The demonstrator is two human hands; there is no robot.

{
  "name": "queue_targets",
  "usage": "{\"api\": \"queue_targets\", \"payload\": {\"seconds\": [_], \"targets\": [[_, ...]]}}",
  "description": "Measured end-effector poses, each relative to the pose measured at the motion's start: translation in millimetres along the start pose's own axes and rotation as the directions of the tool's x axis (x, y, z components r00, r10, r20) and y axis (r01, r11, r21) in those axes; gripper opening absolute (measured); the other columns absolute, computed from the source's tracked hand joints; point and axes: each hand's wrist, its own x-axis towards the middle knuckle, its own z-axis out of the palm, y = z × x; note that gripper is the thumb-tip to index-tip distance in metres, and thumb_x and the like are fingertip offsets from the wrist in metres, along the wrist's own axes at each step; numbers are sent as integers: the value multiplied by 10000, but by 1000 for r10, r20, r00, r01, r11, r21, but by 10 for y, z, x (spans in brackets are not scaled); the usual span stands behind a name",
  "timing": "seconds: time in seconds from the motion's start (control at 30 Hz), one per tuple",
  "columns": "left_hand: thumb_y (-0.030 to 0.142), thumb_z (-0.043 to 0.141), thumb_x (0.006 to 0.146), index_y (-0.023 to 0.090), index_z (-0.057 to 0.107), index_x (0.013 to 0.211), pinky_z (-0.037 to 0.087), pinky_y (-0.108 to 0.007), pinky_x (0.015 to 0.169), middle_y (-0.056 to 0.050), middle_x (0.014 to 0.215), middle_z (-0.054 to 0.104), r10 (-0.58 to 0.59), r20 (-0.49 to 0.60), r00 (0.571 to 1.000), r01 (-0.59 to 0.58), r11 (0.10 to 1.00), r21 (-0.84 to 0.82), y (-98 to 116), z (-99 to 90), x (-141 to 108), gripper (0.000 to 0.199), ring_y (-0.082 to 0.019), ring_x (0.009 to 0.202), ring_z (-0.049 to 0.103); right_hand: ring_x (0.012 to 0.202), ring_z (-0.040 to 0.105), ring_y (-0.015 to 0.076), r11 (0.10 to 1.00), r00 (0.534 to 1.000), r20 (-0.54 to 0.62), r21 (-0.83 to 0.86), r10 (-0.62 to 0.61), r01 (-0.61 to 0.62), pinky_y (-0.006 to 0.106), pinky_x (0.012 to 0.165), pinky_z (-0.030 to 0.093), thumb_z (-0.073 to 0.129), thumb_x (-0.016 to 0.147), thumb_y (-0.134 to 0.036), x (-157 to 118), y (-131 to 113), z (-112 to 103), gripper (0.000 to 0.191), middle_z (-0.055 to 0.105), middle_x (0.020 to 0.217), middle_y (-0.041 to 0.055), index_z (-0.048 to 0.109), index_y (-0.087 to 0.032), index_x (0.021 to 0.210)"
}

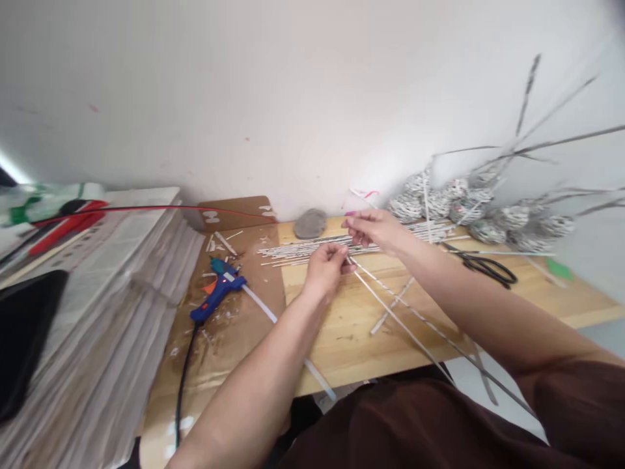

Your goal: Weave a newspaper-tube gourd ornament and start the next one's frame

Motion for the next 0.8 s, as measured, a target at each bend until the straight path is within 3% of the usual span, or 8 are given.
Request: {"api": "queue_targets", "payload": {"seconds": [0.2, 0.3, 0.4, 0.53, 0.7, 0.8], "targets": [[351, 918, 559, 131, 607, 719, 509, -126, 534, 38, 639, 577, -55, 109, 993, 57, 998, -16, 37, 8, -99, 413, -46, 563, 551, 530, 590, 90, 991, 991, 2, -12, 135, -135, 187, 447, 413, 761, 742, -497, -890, 409, -389, 374, 634, 648, -2, 704, -135, 817], [296, 929, 557, 121, 630, 719, 519, -108, 531, 24, 674, 593, -92, 136, 986, 98, 994, -43, 41, 21, -118, 383, -42, 571, 562, 553, 609, 91, 970, 963, 118, -2, 242, -243, 195, 496, 447, 729, 777, -535, -1198, 486, -479, 407, 666, 688, 8, 714, -135, 849], [239, 905, 613, 121, 639, 708, 517, -94, 507, 16, 689, 611, -117, 124, 985, 124, 991, -57, 49, 36, -127, 306, -38, 554, 562, 578, 627, 88, 953, 912, 285, -21, 297, -304, 190, 536, 459, 688, 817, -569, -1410, 507, -517, 425, 692, 732, 4, 719, -152, 896], [222, 868, 680, 124, 654, 713, 531, -89, 507, 5, 706, 637, -88, 111, 990, 97, 993, -71, 51, 18, -115, 238, -41, 564, 571, 519, 621, 69, 932, 798, 499, -58, 338, -359, 158, 467, 419, 600, 862, -635, -1566, 460, -566, 517, 709, 765, 9, 710, -154, 1017], [136, 785, 768, 118, 662, 725, 553, -101, 510, 0, 728, 644, -89, 68, 994, 95, 992, -88, 38, -11, -90, 131, -47, 581, 590, 463, 620, 54, 923, 737, 586, -49, 336, -382, 138, 373, 343, 548, 911, -608, -1675, 355, -730, 502, 738, 834, 28, 676, -157, 1091], [81, 701, 827, 111, 657, 727, 547, -101, 490, -7, 727, 645, -88, 28, 996, 91, 991, -96, 30, 5, -79, 114, -48, 567, 587, 489, 640, 62, 919, 652, 687, -62, 322, -388, 141, 370, 346, 540, 947, -537, -1755, 308, -843, 431, 745, 863, 25, 656, -186, 1168]]}}
